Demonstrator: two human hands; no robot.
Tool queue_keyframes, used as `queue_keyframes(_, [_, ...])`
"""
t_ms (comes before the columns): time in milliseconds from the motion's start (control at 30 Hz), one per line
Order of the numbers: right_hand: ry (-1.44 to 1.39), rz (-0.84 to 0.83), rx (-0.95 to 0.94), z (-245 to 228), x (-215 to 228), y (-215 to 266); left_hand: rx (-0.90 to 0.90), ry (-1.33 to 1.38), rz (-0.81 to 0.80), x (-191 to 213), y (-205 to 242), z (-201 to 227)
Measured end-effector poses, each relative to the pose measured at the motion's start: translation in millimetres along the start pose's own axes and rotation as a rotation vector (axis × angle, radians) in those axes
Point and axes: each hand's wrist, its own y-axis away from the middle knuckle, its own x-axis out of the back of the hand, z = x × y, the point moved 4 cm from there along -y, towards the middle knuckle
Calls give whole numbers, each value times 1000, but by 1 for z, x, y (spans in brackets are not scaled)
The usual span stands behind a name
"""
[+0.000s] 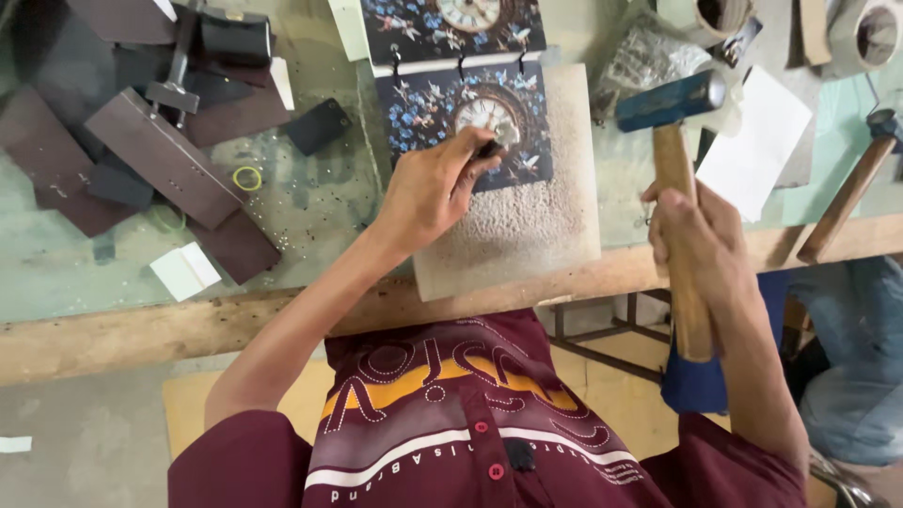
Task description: The person attaches a small metal clasp to the front cover of a hardcover book using a hammer and a metal punch. They position the clasp, mark the spot, and hammer the punch to secure it. The process is repeated for a second book.
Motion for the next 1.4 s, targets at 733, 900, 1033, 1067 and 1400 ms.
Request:
queue_keyframes(733, [345,-143,665,-26,12,63,40,-23,-32,-5,3,-2])
queue_keyframes(900, [614,-411,-55,-26,-39,13,17,-51,-25,1,3,2])
queue_keyframes(1033, [467,-383,205,-62,-29,26,43,-76,-61,-1,-1,-1])
queue_keyframes(1067, [431,-364,273,-59,-31,28,68,-59,-70,-4,4,-2])
queue_keyframes(1400, [192,-109,48,23,-19,13,77,38,-66,2,-1,5])
